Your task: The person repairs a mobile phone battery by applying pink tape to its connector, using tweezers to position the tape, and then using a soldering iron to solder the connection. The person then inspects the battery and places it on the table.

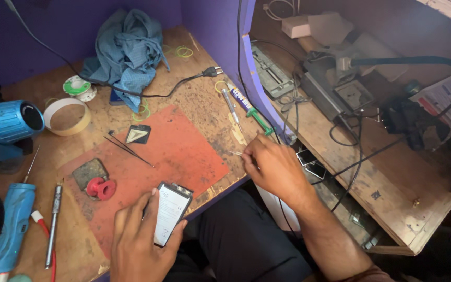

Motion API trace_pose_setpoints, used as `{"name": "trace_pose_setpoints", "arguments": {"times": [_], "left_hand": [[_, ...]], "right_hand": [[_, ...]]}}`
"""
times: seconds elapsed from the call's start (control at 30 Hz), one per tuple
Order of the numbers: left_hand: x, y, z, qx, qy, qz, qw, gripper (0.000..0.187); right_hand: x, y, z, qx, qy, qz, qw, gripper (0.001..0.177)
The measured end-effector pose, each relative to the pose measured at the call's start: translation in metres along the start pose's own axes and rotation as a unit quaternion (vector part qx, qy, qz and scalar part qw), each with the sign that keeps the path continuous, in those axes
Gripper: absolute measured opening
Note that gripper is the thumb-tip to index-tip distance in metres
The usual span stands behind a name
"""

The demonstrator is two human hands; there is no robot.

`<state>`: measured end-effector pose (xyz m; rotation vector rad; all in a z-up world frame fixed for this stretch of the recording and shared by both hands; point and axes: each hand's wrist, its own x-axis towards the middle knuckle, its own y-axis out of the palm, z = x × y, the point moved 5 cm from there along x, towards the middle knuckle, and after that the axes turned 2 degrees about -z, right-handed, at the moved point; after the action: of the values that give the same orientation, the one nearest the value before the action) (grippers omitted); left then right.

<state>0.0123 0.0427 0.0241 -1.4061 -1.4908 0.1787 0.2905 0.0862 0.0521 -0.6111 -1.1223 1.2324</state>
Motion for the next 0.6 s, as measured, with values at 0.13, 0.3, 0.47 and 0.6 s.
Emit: {"name": "trace_pose_setpoints", "arguments": {"times": [0.13, 0.3, 0.47, 0.6], "left_hand": [[0.003, -0.002, -0.001, -0.019, -0.001, -0.016, 1.000, 0.072], [0.006, -0.005, -0.004, -0.021, -0.010, -0.018, 1.000, 0.070], [0.009, -0.008, -0.006, -0.009, -0.006, -0.020, 1.000, 0.068], [0.009, -0.010, -0.009, -0.014, -0.014, -0.018, 1.000, 0.067]], "right_hand": [[0.012, 0.006, -0.003, -0.033, 0.029, 0.023, 0.999, 0.015], [0.017, 0.011, -0.005, -0.059, 0.053, 0.044, 0.996, 0.019], [0.013, 0.020, 0.001, -0.114, 0.008, -0.001, 0.993, 0.023], [0.012, 0.028, -0.001, -0.145, 0.002, -0.036, 0.989, 0.023]]}}
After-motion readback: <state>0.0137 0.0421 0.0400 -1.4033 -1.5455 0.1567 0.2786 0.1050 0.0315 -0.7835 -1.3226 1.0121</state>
